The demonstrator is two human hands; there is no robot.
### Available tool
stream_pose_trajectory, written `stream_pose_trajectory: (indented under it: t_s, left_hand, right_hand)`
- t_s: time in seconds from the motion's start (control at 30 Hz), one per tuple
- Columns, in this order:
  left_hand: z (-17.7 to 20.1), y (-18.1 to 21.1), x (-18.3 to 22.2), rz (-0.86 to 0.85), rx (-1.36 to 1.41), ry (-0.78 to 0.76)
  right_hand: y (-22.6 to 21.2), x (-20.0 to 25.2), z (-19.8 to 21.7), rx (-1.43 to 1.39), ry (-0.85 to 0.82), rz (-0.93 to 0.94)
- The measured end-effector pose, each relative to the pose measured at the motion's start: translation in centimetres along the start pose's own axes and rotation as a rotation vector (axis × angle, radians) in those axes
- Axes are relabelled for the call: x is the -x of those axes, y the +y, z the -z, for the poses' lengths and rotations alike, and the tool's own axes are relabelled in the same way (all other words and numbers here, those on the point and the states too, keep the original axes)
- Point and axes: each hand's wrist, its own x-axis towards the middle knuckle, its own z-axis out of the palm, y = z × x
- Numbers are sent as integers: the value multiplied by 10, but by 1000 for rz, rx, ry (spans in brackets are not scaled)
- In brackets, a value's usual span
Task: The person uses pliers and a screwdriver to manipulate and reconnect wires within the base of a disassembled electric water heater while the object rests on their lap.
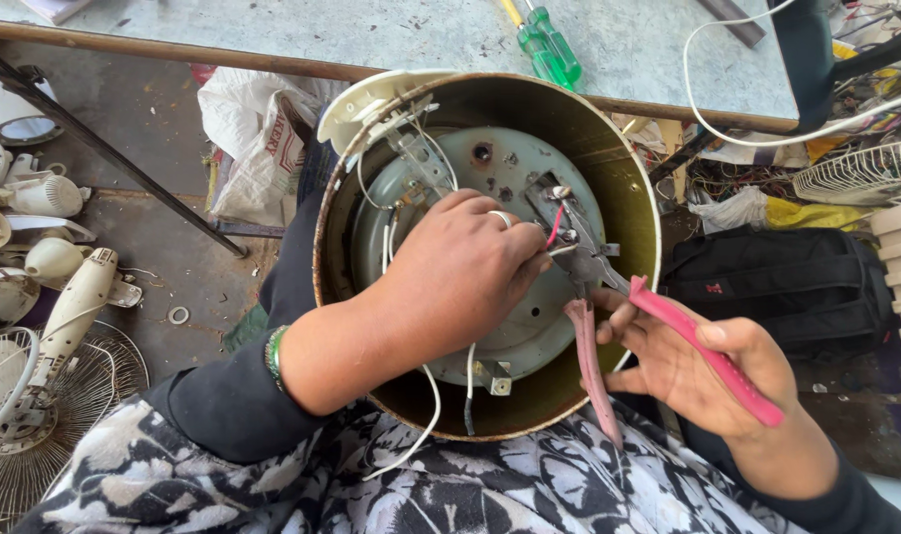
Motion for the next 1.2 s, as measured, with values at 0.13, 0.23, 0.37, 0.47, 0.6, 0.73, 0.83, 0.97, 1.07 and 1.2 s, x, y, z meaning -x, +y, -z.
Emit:
stream_pose_trajectory:
  t_s: [0.13, 0.23, 0.37, 0.47, 0.6, 0.73, 0.83, 0.97, 1.07, 1.2]
  left_hand:
    - [-1, 1, 1, -21, 1, 11]
    - [-3, 1, 1, -26, -18, 16]
    - [-4, 0, 2, -22, -22, 7]
    - [-6, 0, 3, -20, -30, -3]
    - [-8, -3, 3, -16, -63, -20]
    - [-6, -3, 4, -32, -48, 11]
    - [-4, -1, 6, -40, -67, -11]
    - [0, -1, 6, -36, -62, -43]
    - [4, 1, 6, -49, -48, -47]
    - [6, 4, 6, -42, -18, -66]
  right_hand:
    - [-1, 4, -12, 124, 98, -22]
    - [-2, 3, -23, 253, 45, -74]
    - [1, 0, -29, 316, -100, -133]
    - [9, 0, -27, 373, 45, -157]
    - [17, -3, -27, 357, 160, -160]
    - [18, -10, -35, 225, 67, -201]
    - [17, -12, -40, 143, 45, -257]
    - [23, -11, -36, 31, 102, -279]
    - [25, -9, -27, 79, 161, -285]
    - [20, 1, -16, 186, 198, -334]
